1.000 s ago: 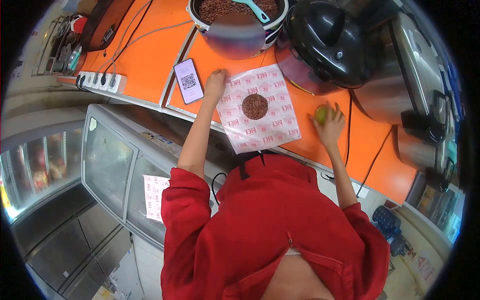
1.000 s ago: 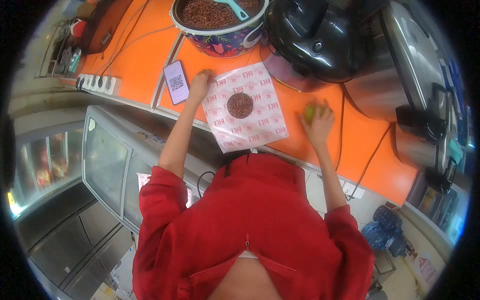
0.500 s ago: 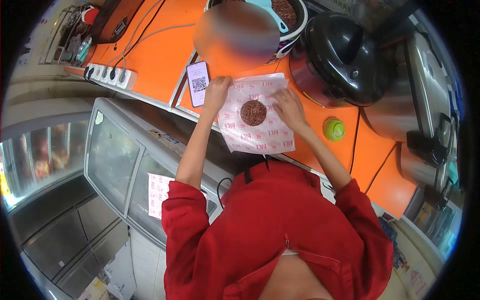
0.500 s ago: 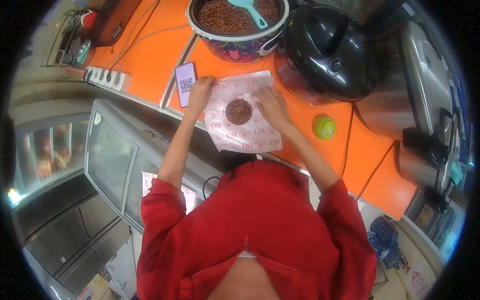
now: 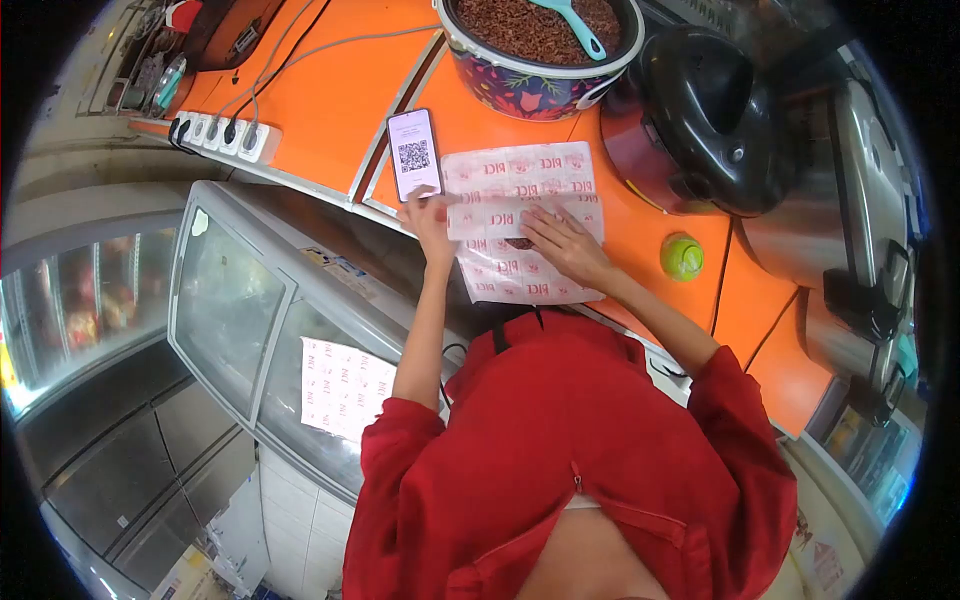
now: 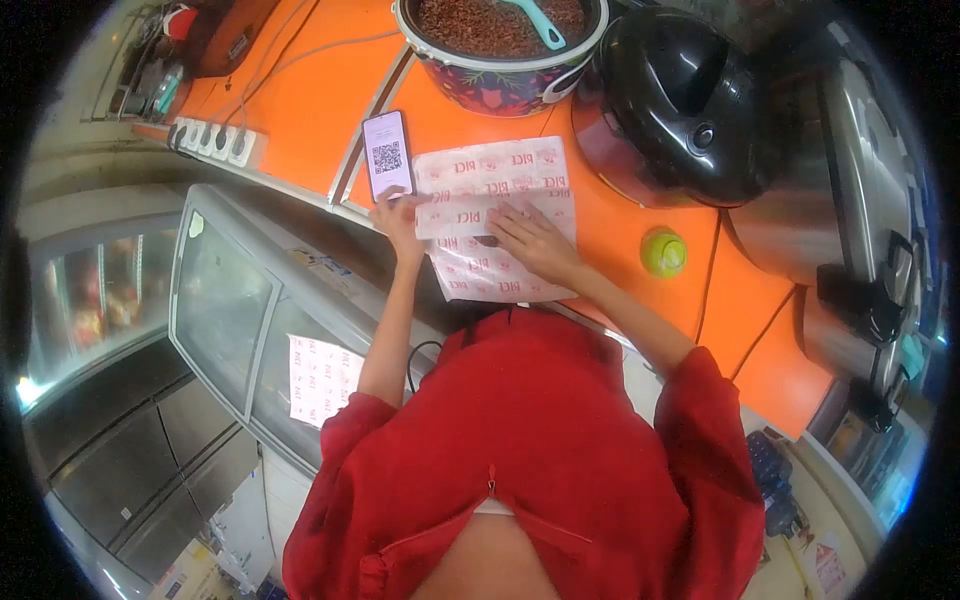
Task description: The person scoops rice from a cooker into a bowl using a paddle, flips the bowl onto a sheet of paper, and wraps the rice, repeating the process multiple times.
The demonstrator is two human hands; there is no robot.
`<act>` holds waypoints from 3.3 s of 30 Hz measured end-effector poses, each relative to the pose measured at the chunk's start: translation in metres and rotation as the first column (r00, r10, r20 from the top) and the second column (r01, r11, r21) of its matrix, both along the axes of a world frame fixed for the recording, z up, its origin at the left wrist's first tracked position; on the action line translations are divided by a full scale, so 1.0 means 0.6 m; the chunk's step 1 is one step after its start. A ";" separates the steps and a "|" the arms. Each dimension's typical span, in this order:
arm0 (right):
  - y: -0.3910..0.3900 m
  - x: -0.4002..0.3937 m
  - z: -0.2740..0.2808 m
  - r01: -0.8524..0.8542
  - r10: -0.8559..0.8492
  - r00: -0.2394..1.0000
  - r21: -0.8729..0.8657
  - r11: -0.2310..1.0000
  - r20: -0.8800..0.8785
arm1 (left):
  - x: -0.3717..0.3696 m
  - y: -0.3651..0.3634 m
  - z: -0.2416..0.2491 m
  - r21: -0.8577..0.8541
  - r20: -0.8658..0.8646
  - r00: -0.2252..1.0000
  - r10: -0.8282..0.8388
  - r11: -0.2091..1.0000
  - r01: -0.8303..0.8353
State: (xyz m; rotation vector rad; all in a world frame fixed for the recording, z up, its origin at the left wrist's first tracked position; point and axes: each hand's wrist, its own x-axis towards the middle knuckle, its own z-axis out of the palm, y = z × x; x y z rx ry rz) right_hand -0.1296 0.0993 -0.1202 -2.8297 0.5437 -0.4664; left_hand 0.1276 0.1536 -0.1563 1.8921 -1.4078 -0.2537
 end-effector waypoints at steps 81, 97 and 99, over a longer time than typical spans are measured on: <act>0.058 -0.062 0.054 -0.270 -0.740 0.668 0.951 -0.148 0.075 | -0.151 -0.042 0.159 -0.033 -0.709 0.405 -0.578 0.600 0.799; 0.106 -0.416 -0.019 -0.204 -0.999 0.035 0.979 -0.016 -0.009 | -0.292 -0.082 0.128 0.237 -0.032 0.531 -0.847 0.509 0.827; 0.082 -0.583 -0.080 0.043 -0.997 0.056 0.998 -0.043 -0.046 | -0.248 -0.054 0.086 0.303 -0.010 0.628 -0.778 0.596 0.744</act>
